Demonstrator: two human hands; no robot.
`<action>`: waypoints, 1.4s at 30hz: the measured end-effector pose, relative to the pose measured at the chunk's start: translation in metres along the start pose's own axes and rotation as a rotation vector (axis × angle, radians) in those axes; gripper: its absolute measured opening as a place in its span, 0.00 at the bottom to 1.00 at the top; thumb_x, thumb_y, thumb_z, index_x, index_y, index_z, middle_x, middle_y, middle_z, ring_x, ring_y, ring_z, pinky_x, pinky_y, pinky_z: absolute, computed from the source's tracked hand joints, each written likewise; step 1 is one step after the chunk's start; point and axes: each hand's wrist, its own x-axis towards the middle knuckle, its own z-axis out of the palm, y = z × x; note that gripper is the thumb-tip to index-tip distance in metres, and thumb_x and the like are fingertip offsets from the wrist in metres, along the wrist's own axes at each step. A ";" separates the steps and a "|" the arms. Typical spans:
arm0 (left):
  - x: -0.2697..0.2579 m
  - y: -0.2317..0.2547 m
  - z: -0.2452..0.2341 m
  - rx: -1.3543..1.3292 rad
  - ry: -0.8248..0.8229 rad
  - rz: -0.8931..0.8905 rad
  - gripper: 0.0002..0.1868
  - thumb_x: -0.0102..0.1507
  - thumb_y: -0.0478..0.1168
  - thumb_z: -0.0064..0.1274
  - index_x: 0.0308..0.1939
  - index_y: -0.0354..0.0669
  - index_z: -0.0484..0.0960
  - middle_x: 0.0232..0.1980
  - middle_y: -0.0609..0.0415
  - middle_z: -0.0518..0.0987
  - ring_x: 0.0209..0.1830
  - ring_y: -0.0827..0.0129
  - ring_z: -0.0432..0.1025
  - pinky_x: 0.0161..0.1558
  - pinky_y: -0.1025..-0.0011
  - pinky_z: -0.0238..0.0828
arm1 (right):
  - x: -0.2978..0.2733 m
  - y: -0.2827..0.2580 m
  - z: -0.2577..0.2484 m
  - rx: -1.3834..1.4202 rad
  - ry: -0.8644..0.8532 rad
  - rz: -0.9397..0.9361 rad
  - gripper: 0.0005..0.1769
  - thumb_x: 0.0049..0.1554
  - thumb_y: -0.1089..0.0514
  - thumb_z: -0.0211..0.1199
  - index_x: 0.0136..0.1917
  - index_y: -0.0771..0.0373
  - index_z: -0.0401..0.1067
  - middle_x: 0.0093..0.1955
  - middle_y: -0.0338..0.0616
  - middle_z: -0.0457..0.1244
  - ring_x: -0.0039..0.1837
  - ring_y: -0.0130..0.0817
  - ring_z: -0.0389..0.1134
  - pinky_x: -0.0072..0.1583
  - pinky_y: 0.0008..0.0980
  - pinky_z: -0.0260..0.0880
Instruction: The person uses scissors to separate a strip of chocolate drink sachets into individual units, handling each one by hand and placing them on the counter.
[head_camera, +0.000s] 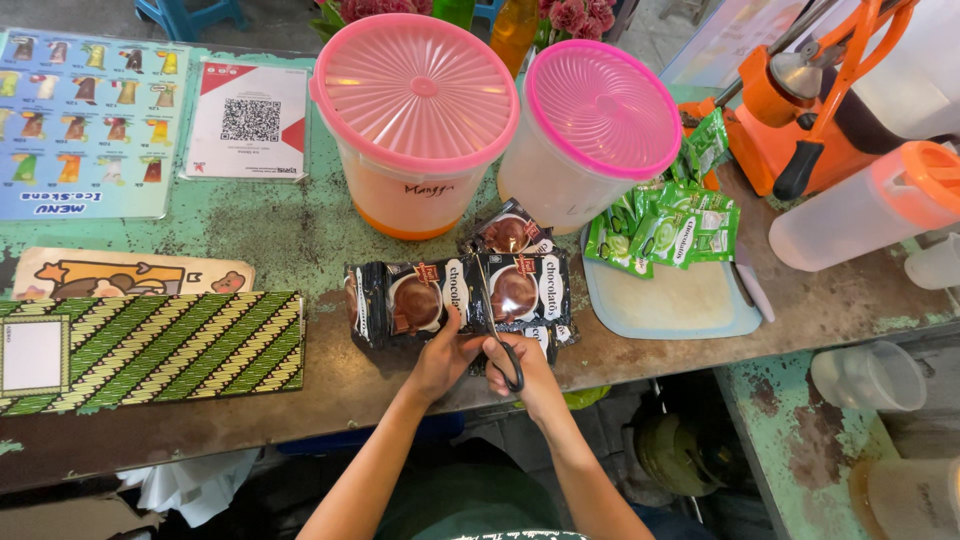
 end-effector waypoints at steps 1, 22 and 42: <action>0.000 -0.001 0.000 -0.022 -0.002 0.005 0.27 0.75 0.57 0.32 0.65 0.41 0.72 0.59 0.52 0.78 0.61 0.66 0.70 0.69 0.62 0.59 | 0.002 0.002 -0.002 0.031 -0.016 0.001 0.23 0.64 0.46 0.61 0.53 0.71 0.78 0.25 0.33 0.54 0.27 0.21 0.53 0.32 0.24 0.52; 0.005 -0.010 -0.004 0.008 0.035 0.024 0.23 0.72 0.55 0.32 0.62 0.50 0.72 0.57 0.63 0.78 0.57 0.75 0.72 0.65 0.68 0.64 | 0.019 0.030 -0.019 0.139 0.032 -0.005 0.29 0.64 0.40 0.61 0.33 0.63 0.63 0.24 0.37 0.55 0.27 0.24 0.53 0.31 0.26 0.52; 0.005 -0.014 -0.009 0.002 0.087 -0.007 0.19 0.74 0.56 0.36 0.56 0.50 0.73 0.44 0.64 0.71 0.45 0.76 0.64 0.60 0.70 0.64 | 0.025 0.030 -0.017 0.142 0.128 0.075 0.28 0.61 0.38 0.60 0.38 0.66 0.69 0.23 0.35 0.54 0.26 0.24 0.51 0.31 0.25 0.49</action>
